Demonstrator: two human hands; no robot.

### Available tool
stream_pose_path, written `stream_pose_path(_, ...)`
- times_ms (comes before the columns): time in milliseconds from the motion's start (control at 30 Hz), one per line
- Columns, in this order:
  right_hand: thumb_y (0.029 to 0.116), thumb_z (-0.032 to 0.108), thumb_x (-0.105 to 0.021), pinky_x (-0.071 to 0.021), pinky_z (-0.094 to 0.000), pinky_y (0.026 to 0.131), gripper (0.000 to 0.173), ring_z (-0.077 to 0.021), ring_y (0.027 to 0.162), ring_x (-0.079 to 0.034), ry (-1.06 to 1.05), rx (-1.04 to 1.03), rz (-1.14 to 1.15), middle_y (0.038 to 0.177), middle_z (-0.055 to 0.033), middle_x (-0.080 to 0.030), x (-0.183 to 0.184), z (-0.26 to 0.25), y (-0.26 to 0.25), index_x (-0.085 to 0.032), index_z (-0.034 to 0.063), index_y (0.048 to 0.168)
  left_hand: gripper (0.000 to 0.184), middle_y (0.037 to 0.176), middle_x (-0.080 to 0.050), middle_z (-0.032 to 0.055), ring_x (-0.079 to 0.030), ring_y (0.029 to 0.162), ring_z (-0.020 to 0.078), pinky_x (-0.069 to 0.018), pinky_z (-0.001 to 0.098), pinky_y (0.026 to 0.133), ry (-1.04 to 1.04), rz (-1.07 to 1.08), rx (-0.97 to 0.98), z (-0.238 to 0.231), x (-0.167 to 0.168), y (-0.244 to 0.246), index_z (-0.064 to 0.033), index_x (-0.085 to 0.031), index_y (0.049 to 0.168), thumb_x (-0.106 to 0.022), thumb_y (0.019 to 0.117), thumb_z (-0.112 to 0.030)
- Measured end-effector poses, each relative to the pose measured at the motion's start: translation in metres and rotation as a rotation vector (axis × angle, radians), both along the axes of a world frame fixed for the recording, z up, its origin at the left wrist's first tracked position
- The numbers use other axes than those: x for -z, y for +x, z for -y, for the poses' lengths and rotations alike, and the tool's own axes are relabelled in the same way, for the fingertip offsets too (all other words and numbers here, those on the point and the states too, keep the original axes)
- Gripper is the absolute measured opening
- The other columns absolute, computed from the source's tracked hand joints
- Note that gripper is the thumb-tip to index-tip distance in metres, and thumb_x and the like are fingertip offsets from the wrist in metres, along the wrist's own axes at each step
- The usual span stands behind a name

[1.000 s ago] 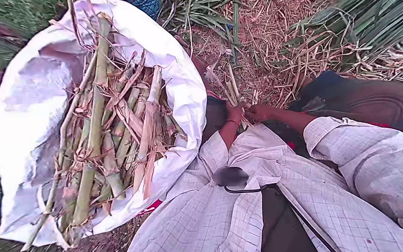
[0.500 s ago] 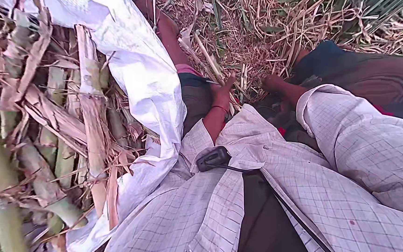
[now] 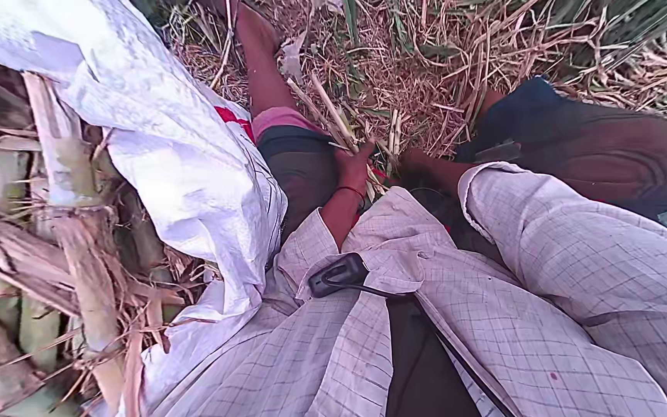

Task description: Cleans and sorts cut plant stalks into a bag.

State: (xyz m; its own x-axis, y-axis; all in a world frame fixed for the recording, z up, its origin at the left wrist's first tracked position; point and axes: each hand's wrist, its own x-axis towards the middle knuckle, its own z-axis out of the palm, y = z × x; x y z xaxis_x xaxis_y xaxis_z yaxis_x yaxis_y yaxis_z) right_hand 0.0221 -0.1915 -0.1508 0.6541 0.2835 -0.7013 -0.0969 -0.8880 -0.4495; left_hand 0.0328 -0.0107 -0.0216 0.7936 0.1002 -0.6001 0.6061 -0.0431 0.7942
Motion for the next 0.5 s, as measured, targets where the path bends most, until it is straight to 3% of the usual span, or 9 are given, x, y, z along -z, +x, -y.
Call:
stream_pose_path(100,0.1033,0.032,-0.058,-0.0502,-0.0630,0.086,0.038,-0.0410,0.099,-0.067,0.144,0.108,-0.116,0.106,-0.0268,-0.068,-0.016,0.003,0.012,-0.070,-0.0042,0.109,0.075,0.103,-0.057,0.0126,-0.058,0.064,0.0151,-0.0558,0.0316,0.056,0.006,-0.002,-0.021,0.004,0.003,0.003,-0.0052,-0.036,0.146,-0.082,0.0889,-0.018)
stream_pose_path(200,0.1065,0.032,-0.052,-0.0501,-0.0410,0.062,0.034,-0.0197,0.067,-0.059,0.350,0.318,-0.203,0.090,-0.0123,-0.067,-0.037,-0.008,0.016,-0.067,0.0026,0.114,0.073,0.104,-0.057,0.0125,-0.058,0.069,0.0147,-0.0551,0.0302,0.061,-0.003,0.030,-0.025,0.005,0.007,0.004,-0.0030,-0.039,0.144,-0.083,0.0870,-0.015)
stream_pose_path(300,0.1123,0.027,-0.039,-0.0501,-0.0343,0.064,0.037,-0.0153,0.067,-0.057,0.562,0.536,-0.163,0.090,-0.0113,-0.066,-0.082,-0.029,0.016,-0.062,-0.0013,0.117,0.054,0.095,-0.060,0.0115,-0.061,0.070,0.0151,-0.0559,0.0302,0.064,-0.019,0.058,-0.039,0.003,0.007,0.005,0.0004,-0.044,0.135,-0.075,0.0915,-0.008)
stream_pose_path(400,0.1128,0.028,-0.034,-0.0492,-0.0301,0.057,0.040,-0.0117,0.062,-0.057,0.711,0.964,-0.111,0.082,-0.0058,-0.066,-0.119,-0.060,0.002,-0.063,0.0014,0.109,0.051,0.103,-0.061,0.0143,-0.065,0.077,0.0180,-0.0585,0.0334,0.069,-0.079,0.019,-0.111,-0.002,0.003,0.008,0.0015,-0.038,0.141,-0.065,0.0989,-0.010)
stream_pose_path(467,0.1130,0.024,-0.037,-0.0519,-0.0368,0.076,0.038,-0.0162,0.079,-0.061,0.732,0.952,0.035,0.091,-0.0104,-0.066,-0.129,-0.071,-0.014,-0.064,-0.0025,0.113,0.052,0.115,-0.065,0.0188,-0.070,0.090,0.0219,-0.0613,0.0374,0.077,-0.082,0.006,-0.127,-0.005,-0.005,0.009,0.0011,-0.037,0.145,-0.062,0.1021,-0.015)
stream_pose_path(500,0.1120,0.022,-0.040,-0.0506,-0.0415,0.081,0.036,-0.0208,0.085,-0.061,0.715,0.862,0.140,0.094,-0.0143,-0.066,-0.131,-0.074,-0.025,-0.064,-0.0048,0.113,0.054,0.124,-0.062,0.0198,-0.069,0.101,0.0230,-0.0594,0.0389,0.087,-0.070,0.015,-0.092,-0.006,-0.010,0.009,0.0013,-0.034,0.149,-0.058,0.1056,-0.021)
